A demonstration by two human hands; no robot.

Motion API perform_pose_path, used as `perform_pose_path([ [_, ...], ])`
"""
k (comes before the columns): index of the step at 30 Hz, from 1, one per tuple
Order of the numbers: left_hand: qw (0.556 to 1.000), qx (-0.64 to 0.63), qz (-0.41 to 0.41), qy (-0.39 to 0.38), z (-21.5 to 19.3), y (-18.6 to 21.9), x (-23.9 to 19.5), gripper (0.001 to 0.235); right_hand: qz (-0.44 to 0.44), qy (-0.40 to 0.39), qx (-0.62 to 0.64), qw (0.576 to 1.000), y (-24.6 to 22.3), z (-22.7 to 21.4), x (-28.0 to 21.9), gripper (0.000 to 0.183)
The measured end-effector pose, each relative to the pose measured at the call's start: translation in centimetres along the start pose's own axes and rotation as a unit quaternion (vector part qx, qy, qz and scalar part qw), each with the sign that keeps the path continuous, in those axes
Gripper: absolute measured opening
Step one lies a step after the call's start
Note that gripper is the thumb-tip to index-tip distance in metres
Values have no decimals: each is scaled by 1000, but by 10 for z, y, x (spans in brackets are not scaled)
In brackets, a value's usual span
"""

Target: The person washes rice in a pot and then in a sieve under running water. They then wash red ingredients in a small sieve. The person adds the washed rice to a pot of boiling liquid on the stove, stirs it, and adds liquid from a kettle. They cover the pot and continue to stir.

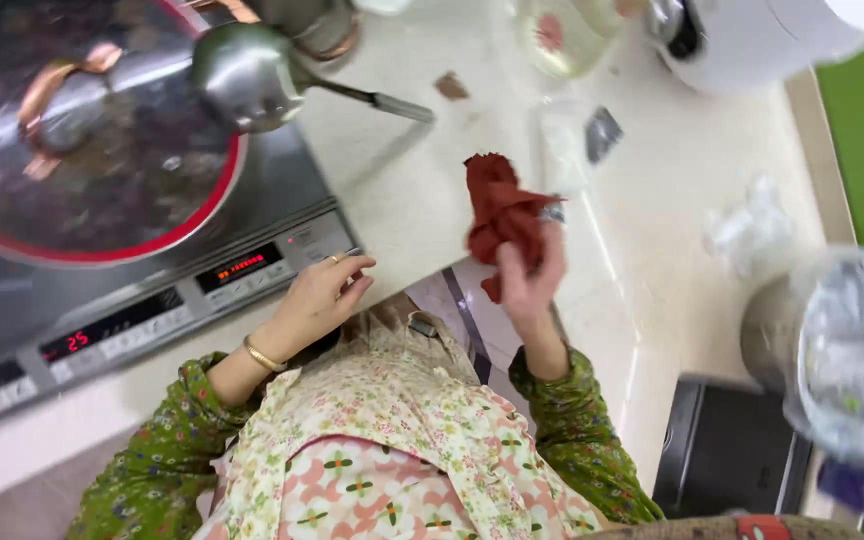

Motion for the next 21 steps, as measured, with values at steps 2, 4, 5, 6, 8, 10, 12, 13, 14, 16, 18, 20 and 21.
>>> perform_pose_path([
  [2, 998, 1, -35, 50, -17, -17, -23, 24, -6, -186, -12, 982, 5, 90, -14, 41],
  [4, 994, 8, -61, 94, -29, -32, -46, 25, -32, -353, -35, 935, 16, 164, -33, 54],
  [5, 989, 6, -72, 126, -34, -39, -58, 32, -74, -406, -64, 909, 25, 195, -37, 59],
  [6, 985, 6, -78, 156, -41, -46, -68, 41, -119, -451, -95, 880, 33, 227, -42, 64],
  [8, 976, -7, -120, 181, -50, -58, -86, 32, -155, -446, -137, 871, 62, 260, -21, 59],
  [10, 969, -23, -157, 191, -51, -67, -102, 23, -182, -435, -185, 862, 85, 281, -1, 54],
  [12, 963, -44, -159, 214, -52, -71, -111, 24, -213, -446, -190, 848, 102, 297, 25, 52],
  [13, 960, -45, -161, 223, -53, -71, -113, 24, -221, -449, -185, 846, 107, 300, 30, 52],
  [14, 961, -41, -148, 231, -55, -69, -117, 24, -193, -455, -198, 847, 117, 303, 35, 47],
  [16, 960, -35, -137, 243, -59, -68, -121, 24, -167, -462, -207, 846, 122, 305, 38, 42],
  [18, 963, -38, -113, 244, -59, -66, -123, 25, -138, -462, -214, 850, 120, 298, 36, 47],
  [20, 964, -33, -102, 244, -61, -67, -124, 24, -165, -440, -190, 862, 107, 287, 29, 47],
  [21, 965, -29, -90, 243, -61, -66, -124, 24, -190, -417, -166, 873, 100, 279, 26, 47],
])
Point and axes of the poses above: each hand's wrist, its own x-axis towards the middle knuckle, its own z-axis out of the palm, y = z × x, the point moved 6 cm from there along x, towards the middle knuckle, and after that the axes turned 12 degrees about -z, right-handed, at the moved point
